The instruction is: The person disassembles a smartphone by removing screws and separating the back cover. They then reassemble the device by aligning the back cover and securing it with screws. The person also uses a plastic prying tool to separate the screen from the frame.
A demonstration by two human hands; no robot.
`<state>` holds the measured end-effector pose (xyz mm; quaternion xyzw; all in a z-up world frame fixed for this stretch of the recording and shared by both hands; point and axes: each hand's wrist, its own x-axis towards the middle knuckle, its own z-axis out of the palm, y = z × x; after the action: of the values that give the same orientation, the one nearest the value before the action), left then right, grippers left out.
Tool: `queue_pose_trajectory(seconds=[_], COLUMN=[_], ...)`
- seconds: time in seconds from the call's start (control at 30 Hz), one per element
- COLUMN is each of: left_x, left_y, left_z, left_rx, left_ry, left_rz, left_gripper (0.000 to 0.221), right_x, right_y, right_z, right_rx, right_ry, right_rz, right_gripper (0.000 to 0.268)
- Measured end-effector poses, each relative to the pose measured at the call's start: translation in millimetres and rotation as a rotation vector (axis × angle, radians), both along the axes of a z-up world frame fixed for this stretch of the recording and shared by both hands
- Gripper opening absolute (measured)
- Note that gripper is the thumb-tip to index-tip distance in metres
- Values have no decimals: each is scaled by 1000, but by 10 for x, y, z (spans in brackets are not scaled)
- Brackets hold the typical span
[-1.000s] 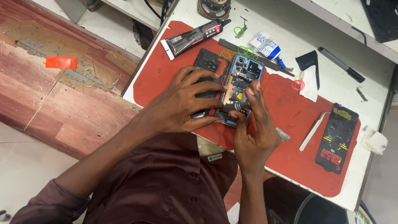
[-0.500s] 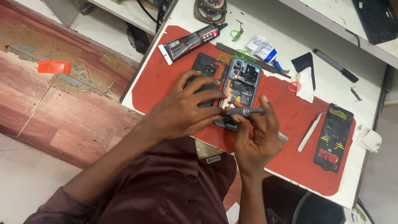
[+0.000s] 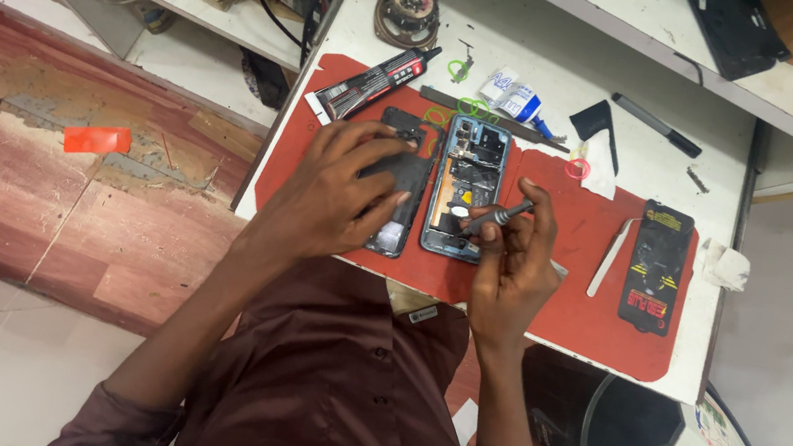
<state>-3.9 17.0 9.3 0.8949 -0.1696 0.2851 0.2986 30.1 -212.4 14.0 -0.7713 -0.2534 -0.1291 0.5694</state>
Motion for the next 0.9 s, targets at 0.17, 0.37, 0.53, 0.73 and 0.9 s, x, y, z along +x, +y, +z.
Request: queue_pose_trajectory(seconds=[0.17,0.37,0.53,0.73,0.9], left_x=[59,47,8,1,17], left_y=[-3,-32,-15,-15,-17], left_z=[-40,-5,23,29,20], left_rx=[17,-36,-106,-242,-305], left_ry=[-9,8,-36,-85,-70], left_rz=[33,22,42,126,153], left_gripper=[18,27,25,18,16], right_x=[-16,-13,4,104,114], right_y=[3,38,31,-30,-58], right_z=[29,98,139,-4,-36], right_rx=[1,-133,-123,-14,1], right_ry=[-2,-169,-291,-125,-115], right_rz=[-9,-129,-124,64,139], right_gripper=[46,40,37,32,35])
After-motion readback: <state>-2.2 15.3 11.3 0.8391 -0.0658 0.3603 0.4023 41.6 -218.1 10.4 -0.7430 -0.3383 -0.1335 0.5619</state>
